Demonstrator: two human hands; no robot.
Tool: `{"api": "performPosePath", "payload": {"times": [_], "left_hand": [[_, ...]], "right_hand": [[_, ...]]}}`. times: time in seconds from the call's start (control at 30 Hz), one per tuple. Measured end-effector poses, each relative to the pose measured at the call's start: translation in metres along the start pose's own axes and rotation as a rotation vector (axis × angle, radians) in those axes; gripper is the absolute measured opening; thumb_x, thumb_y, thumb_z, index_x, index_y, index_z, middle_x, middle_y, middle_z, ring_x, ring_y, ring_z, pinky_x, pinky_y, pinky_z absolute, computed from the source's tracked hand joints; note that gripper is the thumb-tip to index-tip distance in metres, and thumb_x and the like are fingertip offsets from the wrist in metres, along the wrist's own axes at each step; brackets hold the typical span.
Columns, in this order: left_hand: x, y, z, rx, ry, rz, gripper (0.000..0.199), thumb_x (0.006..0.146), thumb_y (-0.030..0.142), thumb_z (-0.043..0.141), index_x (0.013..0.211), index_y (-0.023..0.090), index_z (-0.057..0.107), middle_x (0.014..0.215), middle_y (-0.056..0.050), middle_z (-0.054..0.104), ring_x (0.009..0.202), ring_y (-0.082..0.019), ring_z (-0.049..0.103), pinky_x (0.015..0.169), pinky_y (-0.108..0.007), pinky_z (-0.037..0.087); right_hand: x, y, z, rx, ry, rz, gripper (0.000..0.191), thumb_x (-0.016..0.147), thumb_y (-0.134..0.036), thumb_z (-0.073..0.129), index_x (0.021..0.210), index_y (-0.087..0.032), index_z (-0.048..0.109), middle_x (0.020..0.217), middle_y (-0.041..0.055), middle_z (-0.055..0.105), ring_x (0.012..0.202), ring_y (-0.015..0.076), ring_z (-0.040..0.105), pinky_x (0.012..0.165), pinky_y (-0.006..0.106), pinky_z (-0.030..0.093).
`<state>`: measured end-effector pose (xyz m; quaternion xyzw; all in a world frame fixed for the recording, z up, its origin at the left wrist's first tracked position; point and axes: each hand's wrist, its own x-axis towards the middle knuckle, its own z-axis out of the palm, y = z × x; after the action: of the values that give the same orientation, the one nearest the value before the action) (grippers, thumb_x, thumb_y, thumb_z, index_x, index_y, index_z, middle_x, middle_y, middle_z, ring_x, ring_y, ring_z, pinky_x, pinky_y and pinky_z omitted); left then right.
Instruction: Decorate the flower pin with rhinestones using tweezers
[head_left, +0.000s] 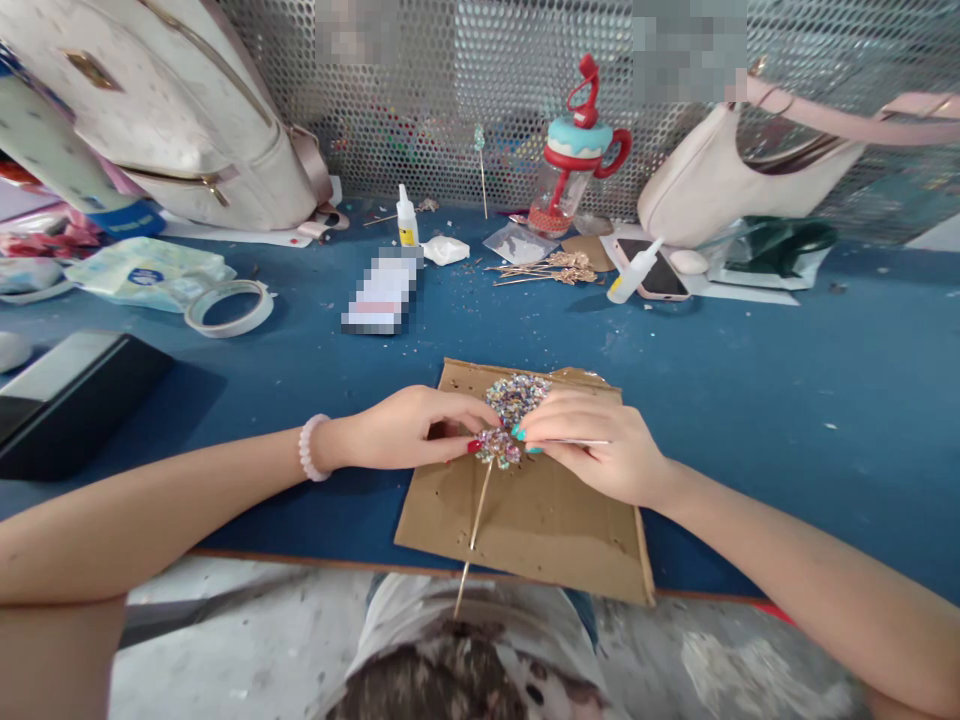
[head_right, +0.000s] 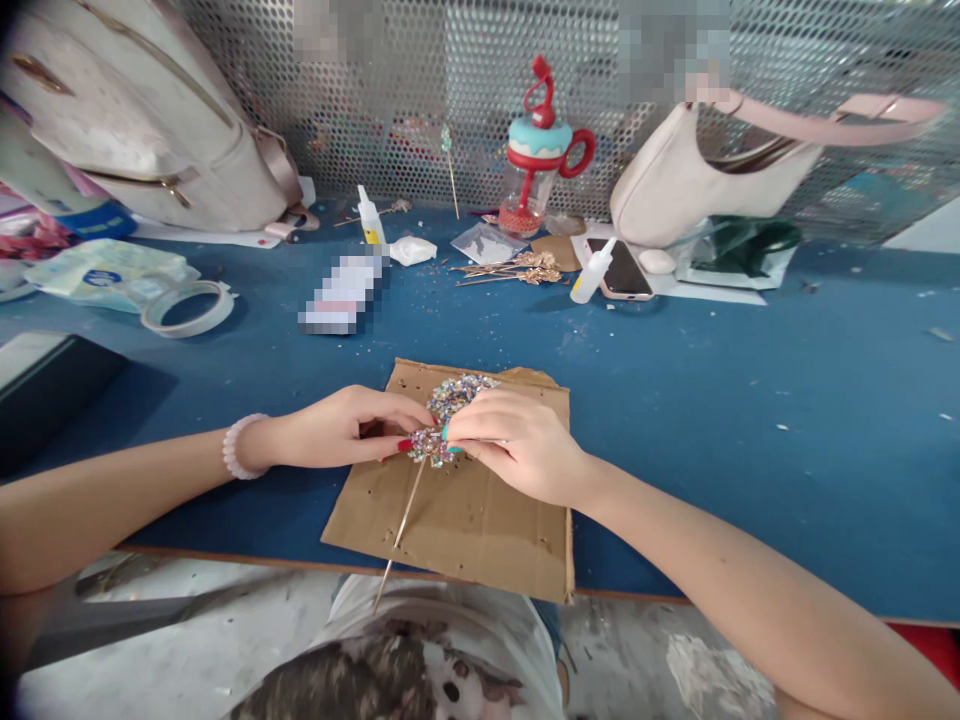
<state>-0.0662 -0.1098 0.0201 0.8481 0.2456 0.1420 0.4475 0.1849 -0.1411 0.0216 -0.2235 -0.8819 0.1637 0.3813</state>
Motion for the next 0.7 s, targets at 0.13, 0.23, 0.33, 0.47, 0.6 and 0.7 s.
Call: {"api": "performPosePath", "payload": {"times": [0.13, 0.23, 0.33, 0.47, 0.6, 0.7], "left_hand": [[0.0008, -0.0012, 0.0001, -0.001, -0.003, -0.001, 0.030, 0.089, 0.020, 0.055, 0.118, 0.016, 0.059, 0.103, -0.005, 0.074, 0.079, -0.011, 0.069, 0.065, -0.018, 0.051], [0.0007, -0.0016, 0.0000, 0.012, -0.003, -0.004, 0.029, 0.090, 0.021, 0.054, 0.118, 0.016, 0.059, 0.103, -0.005, 0.074, 0.078, -0.011, 0.068, 0.065, -0.018, 0.051], [-0.0002, -0.0012, 0.0000, 0.015, -0.002, -0.002, 0.029, 0.090, 0.022, 0.054, 0.118, 0.016, 0.059, 0.103, -0.005, 0.074, 0.077, -0.011, 0.068, 0.064, -0.019, 0.051], [-0.0014, -0.0005, 0.0000, 0.003, -0.008, -0.004, 0.029, 0.090, 0.022, 0.054, 0.118, 0.016, 0.059, 0.105, -0.005, 0.073, 0.080, -0.012, 0.069, 0.065, -0.019, 0.052], [-0.0004, -0.0005, 0.0001, -0.010, -0.010, -0.007, 0.029, 0.090, 0.021, 0.054, 0.118, 0.016, 0.059, 0.104, -0.005, 0.073, 0.081, -0.012, 0.069, 0.065, -0.018, 0.052], [0.0003, -0.0006, 0.0001, -0.017, -0.015, -0.005, 0.028, 0.090, 0.022, 0.054, 0.118, 0.016, 0.059, 0.104, -0.005, 0.073, 0.082, -0.012, 0.069, 0.066, -0.019, 0.052]], "right_hand": [[0.0000, 0.0001, 0.0001, 0.004, -0.007, -0.004, 0.011, 0.093, -0.016, 0.056, 0.091, -0.020, 0.066, 0.083, 0.0036, 0.072, 0.080, 0.0151, 0.068, 0.075, 0.032, 0.055], [0.0008, -0.0007, 0.0000, -0.002, -0.010, -0.010, 0.011, 0.093, -0.017, 0.055, 0.090, -0.019, 0.066, 0.083, 0.0042, 0.072, 0.080, 0.0152, 0.068, 0.073, 0.031, 0.055], [0.0009, -0.0010, -0.0002, -0.006, -0.008, -0.019, 0.011, 0.093, -0.016, 0.056, 0.089, -0.018, 0.066, 0.082, 0.0046, 0.072, 0.079, 0.0154, 0.067, 0.073, 0.031, 0.055], [0.0002, -0.0005, -0.0009, -0.008, -0.005, -0.020, 0.010, 0.092, -0.016, 0.056, 0.089, -0.018, 0.066, 0.082, 0.0044, 0.072, 0.079, 0.0154, 0.067, 0.073, 0.031, 0.055], [0.0004, -0.0009, -0.0009, 0.002, -0.005, -0.023, 0.011, 0.093, -0.017, 0.055, 0.091, -0.019, 0.065, 0.082, 0.0041, 0.072, 0.080, 0.0149, 0.067, 0.074, 0.032, 0.055], [0.0011, -0.0016, -0.0001, -0.004, 0.000, -0.026, 0.011, 0.094, -0.018, 0.055, 0.091, -0.019, 0.065, 0.083, 0.0038, 0.072, 0.081, 0.0146, 0.067, 0.075, 0.032, 0.056]]}}
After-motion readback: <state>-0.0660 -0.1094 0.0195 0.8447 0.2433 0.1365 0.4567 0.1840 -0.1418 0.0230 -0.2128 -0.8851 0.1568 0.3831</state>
